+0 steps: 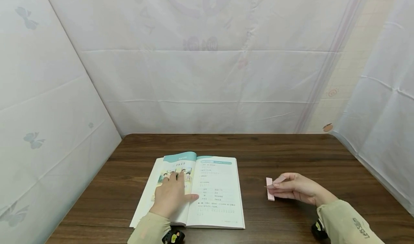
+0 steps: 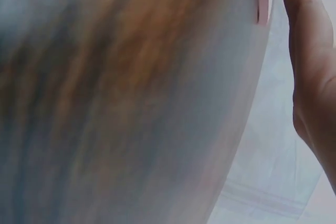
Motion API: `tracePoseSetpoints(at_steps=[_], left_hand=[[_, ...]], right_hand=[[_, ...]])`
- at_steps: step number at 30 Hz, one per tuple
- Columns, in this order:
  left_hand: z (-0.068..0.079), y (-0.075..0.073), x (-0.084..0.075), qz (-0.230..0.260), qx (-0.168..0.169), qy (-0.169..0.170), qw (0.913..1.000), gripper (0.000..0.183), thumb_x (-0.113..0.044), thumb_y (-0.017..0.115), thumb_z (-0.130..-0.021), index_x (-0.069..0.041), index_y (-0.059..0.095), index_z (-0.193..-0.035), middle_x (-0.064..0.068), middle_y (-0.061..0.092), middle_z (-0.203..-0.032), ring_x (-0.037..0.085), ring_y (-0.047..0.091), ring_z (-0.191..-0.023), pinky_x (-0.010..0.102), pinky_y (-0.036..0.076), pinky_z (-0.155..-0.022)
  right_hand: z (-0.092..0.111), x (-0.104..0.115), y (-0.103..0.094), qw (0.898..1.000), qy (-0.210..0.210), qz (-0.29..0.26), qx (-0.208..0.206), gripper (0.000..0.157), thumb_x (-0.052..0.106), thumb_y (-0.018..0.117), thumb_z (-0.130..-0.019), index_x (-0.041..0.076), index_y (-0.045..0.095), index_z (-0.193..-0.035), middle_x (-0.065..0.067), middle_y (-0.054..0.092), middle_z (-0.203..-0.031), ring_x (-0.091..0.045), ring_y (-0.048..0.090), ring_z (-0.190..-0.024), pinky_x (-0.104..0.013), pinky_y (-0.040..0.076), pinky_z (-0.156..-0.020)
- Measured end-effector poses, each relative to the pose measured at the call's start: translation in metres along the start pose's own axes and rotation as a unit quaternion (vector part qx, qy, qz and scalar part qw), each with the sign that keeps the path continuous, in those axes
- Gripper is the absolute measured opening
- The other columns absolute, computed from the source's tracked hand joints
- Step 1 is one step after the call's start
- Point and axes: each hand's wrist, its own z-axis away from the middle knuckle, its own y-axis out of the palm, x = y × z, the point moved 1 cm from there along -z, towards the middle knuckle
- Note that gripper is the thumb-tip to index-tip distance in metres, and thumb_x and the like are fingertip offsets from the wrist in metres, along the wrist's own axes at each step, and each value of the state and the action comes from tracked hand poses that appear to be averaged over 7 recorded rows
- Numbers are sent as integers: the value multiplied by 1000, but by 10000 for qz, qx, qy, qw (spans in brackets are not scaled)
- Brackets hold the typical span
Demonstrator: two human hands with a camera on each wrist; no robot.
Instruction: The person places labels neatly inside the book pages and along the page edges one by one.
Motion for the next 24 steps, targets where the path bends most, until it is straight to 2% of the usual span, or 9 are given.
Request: tracePoseSetpoints(at_steps=[6, 18, 24], left_hand=[[0, -1, 0, -29, 24, -20, 10000, 98, -62, 79, -71, 1, 50, -141, 27, 54, -134, 45, 55, -115, 56, 53, -76], [0, -1, 0, -37, 69, -42, 10000, 99, -62, 79, -71, 1, 49, -142, 27, 54, -135, 46, 54, -116, 56, 53, -77], [0, -1, 0, -57, 54, -48, 10000, 99, -62, 79, -71, 1, 49, -142, 27, 54, -136, 45, 55, -116, 56, 53, -77]], right_hand=[[-2, 9, 7, 9991, -43, 205, -380, 26, 3, 54, -99, 15, 76, -105, -6, 76, -105, -20, 73, -99, -36, 56, -90], [-13, 13, 19, 9973, -716, 26, -186, 35, -5, 49, -99, 15, 77, -106, -5, 76, -108, -19, 72, -104, -33, 55, -92], [-20, 13, 28, 9962, -820, -80, -278, 34, -5, 50, -98, 15, 77, -104, -4, 76, -106, -18, 72, -101, -32, 55, -91]])
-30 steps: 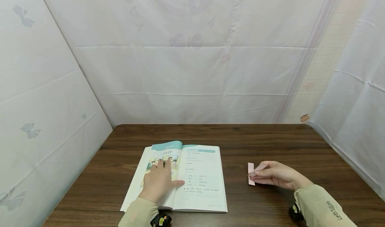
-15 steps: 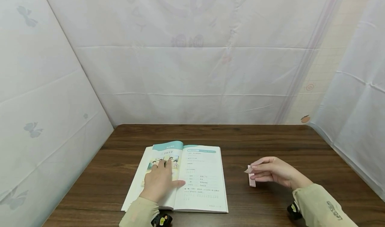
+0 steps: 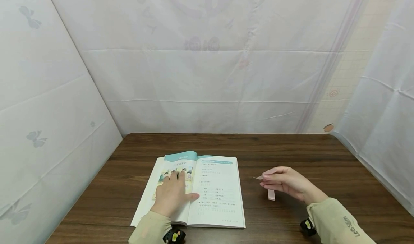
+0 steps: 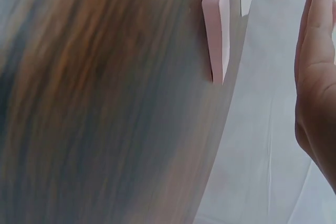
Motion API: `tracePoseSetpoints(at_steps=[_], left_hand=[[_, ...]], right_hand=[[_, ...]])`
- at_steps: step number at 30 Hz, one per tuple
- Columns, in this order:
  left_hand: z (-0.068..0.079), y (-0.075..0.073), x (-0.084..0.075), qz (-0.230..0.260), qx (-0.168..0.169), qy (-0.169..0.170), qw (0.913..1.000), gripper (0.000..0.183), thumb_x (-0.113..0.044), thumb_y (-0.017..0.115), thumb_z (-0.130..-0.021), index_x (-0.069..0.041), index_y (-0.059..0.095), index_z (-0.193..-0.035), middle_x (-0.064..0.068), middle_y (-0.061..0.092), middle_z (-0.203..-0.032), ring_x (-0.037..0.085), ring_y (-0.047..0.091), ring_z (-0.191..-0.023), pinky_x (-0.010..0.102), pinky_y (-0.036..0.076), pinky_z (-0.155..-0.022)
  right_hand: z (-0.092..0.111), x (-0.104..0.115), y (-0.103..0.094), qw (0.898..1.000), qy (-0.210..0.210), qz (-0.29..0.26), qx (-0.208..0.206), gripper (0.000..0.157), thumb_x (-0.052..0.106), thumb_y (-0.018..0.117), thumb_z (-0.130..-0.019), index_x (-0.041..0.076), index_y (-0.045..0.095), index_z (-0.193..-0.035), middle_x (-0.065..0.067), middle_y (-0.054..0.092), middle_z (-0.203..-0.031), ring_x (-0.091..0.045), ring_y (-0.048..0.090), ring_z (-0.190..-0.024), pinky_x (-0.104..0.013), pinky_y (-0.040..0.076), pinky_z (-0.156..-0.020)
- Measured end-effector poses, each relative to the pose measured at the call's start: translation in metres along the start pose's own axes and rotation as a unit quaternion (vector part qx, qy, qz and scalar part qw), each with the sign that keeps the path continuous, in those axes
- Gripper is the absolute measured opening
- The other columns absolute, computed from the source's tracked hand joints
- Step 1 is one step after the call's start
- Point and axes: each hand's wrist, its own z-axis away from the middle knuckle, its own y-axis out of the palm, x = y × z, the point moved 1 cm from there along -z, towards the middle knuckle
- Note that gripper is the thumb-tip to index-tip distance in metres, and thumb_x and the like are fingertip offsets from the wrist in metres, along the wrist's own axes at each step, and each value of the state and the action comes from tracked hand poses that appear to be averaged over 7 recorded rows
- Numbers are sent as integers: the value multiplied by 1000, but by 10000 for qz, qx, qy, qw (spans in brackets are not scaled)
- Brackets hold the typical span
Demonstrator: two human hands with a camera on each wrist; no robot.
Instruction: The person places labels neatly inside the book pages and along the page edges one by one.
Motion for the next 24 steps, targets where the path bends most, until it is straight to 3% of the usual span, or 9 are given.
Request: tracePoseSetpoints(at_steps=[12, 24], left_hand=[[1, 1, 0, 7, -102, 42, 9999, 98, -62, 79, -71, 1, 51, -141, 27, 55, -134, 45, 56, -114, 56, 54, -75], [0, 1, 0, -14, -62, 20, 10000, 98, -62, 79, -71, 1, 51, -141, 27, 54, -135, 45, 55, -116, 56, 53, -76]], right_hand=[[-11, -4, 14, 9998, 30, 50, -214, 30, -3, 53, -98, 15, 77, -101, -2, 76, -98, -16, 74, -94, -31, 57, -86], [-15, -5, 25, 9983, 89, 29, -569, 21, -1, 58, -96, 11, 73, -104, -3, 74, -107, -16, 73, -97, -30, 57, -86]])
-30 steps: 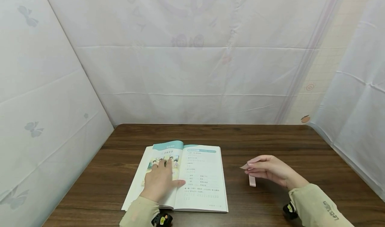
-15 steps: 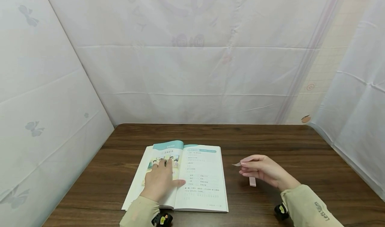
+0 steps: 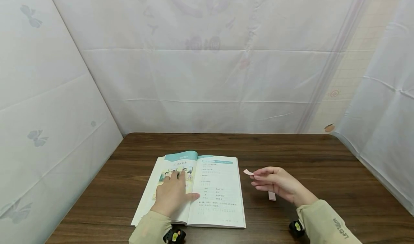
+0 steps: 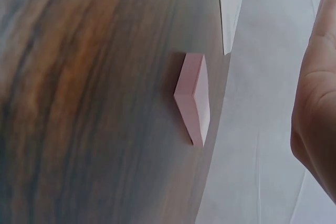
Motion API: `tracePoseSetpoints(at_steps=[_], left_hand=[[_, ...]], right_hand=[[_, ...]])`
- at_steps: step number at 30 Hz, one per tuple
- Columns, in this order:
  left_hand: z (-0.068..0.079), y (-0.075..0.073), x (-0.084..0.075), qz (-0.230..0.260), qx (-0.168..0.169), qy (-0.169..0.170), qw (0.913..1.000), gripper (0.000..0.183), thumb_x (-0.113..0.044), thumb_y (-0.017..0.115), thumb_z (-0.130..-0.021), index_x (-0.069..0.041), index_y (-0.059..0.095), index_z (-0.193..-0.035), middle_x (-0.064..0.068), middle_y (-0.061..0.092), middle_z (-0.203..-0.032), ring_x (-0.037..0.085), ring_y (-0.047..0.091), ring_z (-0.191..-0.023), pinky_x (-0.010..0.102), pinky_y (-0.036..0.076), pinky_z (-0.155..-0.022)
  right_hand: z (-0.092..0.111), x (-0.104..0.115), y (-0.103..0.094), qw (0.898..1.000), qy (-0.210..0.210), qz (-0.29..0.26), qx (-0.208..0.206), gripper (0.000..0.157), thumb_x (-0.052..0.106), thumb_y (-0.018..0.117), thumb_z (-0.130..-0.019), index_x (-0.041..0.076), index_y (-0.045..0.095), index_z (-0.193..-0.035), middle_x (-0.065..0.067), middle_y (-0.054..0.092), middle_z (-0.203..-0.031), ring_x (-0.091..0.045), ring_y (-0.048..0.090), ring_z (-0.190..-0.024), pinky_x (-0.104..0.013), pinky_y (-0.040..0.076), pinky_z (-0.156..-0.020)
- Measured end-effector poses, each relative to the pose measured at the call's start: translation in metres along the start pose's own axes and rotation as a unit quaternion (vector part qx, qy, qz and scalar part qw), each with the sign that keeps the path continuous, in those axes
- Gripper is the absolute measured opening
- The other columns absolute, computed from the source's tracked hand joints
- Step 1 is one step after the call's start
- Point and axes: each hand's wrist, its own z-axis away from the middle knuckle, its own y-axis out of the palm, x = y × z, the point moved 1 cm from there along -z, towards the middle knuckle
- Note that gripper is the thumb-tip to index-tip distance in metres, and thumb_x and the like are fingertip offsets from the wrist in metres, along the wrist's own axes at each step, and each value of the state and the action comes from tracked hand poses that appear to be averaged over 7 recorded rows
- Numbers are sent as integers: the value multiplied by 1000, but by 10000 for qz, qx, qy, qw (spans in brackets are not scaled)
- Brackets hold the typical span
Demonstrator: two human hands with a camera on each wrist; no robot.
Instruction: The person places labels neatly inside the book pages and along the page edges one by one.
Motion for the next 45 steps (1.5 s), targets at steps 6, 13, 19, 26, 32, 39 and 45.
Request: tracePoseSetpoints(at_steps=[6, 13, 19, 26, 32, 39, 45], left_hand=[[0, 0, 0, 1, -18, 10, 10000, 98, -62, 79, -71, 1, 51, -141, 27, 55, -135, 45, 56, -115, 55, 53, -76], [1, 0, -1, 7, -34, 29, 10000, 98, -62, 79, -71, 1, 51, -140, 27, 54, -135, 45, 56, -115, 56, 53, -76], [1, -1, -1, 51, -60, 33, 10000, 97, -61, 80, -71, 1, 52, -140, 27, 56, -134, 45, 57, -114, 55, 54, -74], [1, -1, -1, 50, -82, 51, 9999, 97, -61, 80, -71, 1, 52, -140, 26, 56, -133, 45, 57, -113, 55, 54, -73], [1, 0, -1, 48, -106, 48, 9999, 98, -61, 80, -70, 1, 52, -140, 27, 56, -133, 45, 57, -113, 55, 54, -73], [0, 0, -1, 53, -106, 43, 9999, 98, -62, 80, -70, 1, 52, -140, 26, 56, -133, 45, 57, -113, 55, 54, -72], [1, 1, 0, 50, -96, 47, 9999, 98, -62, 79, -70, 1, 51, -140, 26, 56, -134, 45, 57, -113, 55, 54, -73]], right_hand=[[-1, 1, 5, 10000, 17, 19, 73, 22, 2, 58, -96, 12, 71, -110, -3, 72, -115, -16, 72, -100, -32, 56, -89], [0, 2, 7, 9998, -91, 42, 191, 21, 14, 53, -103, 10, 66, -120, -1, 67, -121, -18, 70, -106, -34, 55, -94], [-2, 2, 9, 10000, -3, 29, 75, 21, 19, 51, -104, 11, 66, -117, -4, 62, -122, -19, 71, -104, -34, 55, -93], [-7, -1, 16, 9979, 123, 117, -632, 9, 10, 62, -97, 12, 70, -94, -5, 70, -104, -16, 73, -94, -29, 57, -86], [-8, -3, 18, 9967, 95, 96, -796, 10, 2, 65, -93, 10, 70, -88, -6, 74, -94, -13, 73, -88, -27, 58, -82], [-11, -5, 19, 9962, 118, 194, -836, 9, 1, 66, -91, 9, 69, -88, -7, 74, -93, -14, 74, -85, -27, 58, -80], [-14, -5, 23, 9934, 282, 488, -1003, 15, 3, 69, -87, -1, 65, -101, -11, 68, -93, -16, 73, -82, -28, 59, -76]])
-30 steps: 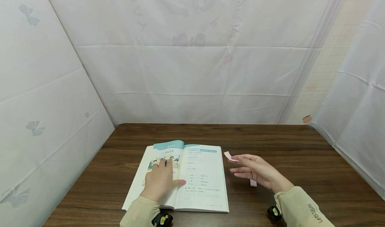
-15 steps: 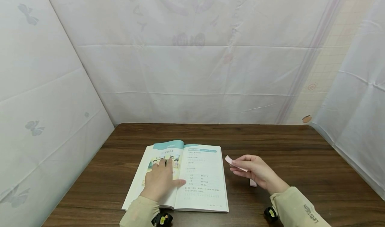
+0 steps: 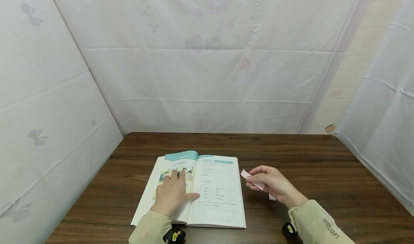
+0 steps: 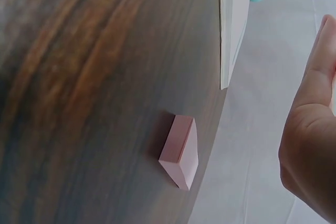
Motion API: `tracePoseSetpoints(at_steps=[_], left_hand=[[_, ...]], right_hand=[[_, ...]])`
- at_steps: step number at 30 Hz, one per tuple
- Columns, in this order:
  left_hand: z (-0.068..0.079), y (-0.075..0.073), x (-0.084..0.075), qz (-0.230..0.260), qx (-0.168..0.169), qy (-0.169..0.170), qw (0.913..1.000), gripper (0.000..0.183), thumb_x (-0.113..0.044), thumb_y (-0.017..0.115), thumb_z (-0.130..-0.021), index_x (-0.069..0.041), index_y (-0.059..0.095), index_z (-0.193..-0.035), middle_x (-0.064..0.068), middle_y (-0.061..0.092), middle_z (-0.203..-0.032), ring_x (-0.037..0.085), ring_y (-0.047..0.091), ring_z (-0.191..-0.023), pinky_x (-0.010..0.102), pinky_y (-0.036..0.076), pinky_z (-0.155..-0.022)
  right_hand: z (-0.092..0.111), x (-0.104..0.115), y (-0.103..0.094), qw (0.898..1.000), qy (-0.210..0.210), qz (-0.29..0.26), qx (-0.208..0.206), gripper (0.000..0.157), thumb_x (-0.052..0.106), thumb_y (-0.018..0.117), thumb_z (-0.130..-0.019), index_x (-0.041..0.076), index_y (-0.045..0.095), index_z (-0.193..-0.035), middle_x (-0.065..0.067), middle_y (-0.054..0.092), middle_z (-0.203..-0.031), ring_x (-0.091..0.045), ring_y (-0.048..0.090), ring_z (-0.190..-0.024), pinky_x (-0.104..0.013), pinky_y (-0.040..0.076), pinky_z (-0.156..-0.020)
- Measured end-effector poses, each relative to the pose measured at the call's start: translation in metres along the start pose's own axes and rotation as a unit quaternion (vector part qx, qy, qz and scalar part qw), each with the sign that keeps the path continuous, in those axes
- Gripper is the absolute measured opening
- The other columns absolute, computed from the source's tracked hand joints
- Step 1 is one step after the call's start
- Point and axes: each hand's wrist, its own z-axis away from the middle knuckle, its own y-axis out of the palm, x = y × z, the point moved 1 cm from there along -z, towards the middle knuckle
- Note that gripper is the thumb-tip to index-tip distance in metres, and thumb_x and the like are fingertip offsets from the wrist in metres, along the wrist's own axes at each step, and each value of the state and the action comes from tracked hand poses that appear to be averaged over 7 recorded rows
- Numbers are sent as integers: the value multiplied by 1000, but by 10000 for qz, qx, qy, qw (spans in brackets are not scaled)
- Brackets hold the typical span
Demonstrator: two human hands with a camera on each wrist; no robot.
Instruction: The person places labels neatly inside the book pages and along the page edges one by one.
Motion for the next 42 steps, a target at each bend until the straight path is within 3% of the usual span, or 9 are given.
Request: tracePoseSetpoints(at_steps=[5, 13, 23, 30, 36, 42], left_hand=[[0, 0, 0, 5, -1, 10, 10000, 98, -62, 79, -71, 1, 51, -140, 27, 55, -134, 45, 57, -113, 55, 54, -73], [0, -1, 0, 4, 49, 6, 10000, 98, -62, 79, -71, 1, 50, -141, 27, 54, -136, 45, 56, -115, 55, 53, -73], [0, -3, -1, -9, 78, 11, 10000, 98, -62, 79, -72, 1, 50, -141, 27, 54, -136, 45, 56, -115, 56, 53, -75], [1, -3, -1, -9, 91, 5, 10000, 98, -62, 78, -72, 0, 50, -142, 26, 54, -136, 45, 56, -115, 55, 53, -72], [1, -2, -1, -11, 104, 0, 9999, 98, -63, 78, -72, 0, 50, -142, 26, 55, -135, 45, 56, -115, 55, 53, -73], [1, -2, -1, -6, 67, 17, 10000, 98, -62, 78, -72, 0, 50, -141, 26, 55, -135, 45, 56, -114, 55, 53, -73]], right_hand=[[-3, 2, 0, 9999, 56, 66, 91, 31, 1, 67, -88, -12, 62, -116, -16, 68, -99, -17, 73, -82, -30, 59, -78], [-7, 7, 0, 9994, 95, 267, 211, 22, 4, 68, -89, -8, 66, -108, -19, 69, -102, -17, 73, -82, -30, 59, -78], [-18, 7, 2, 9947, 327, 967, 92, 30, 12, 72, -90, -9, 66, -109, -10, 71, -90, -12, 69, -72, -26, 59, -71], [-27, 6, 5, 9883, 255, 1495, 138, 27, 6, 64, -91, -13, 66, -109, -14, 71, -93, -12, 67, -68, -23, 55, -63], [-33, 5, 10, 9823, 412, 1826, -13, 26, 10, 71, -88, -9, 69, -105, -6, 72, -81, -9, 66, -65, -23, 55, -62], [-38, 4, 13, 9773, 582, 2022, -233, 22, 9, 74, -87, -7, 71, -101, -4, 73, -80, -9, 65, -64, -24, 56, -62]])
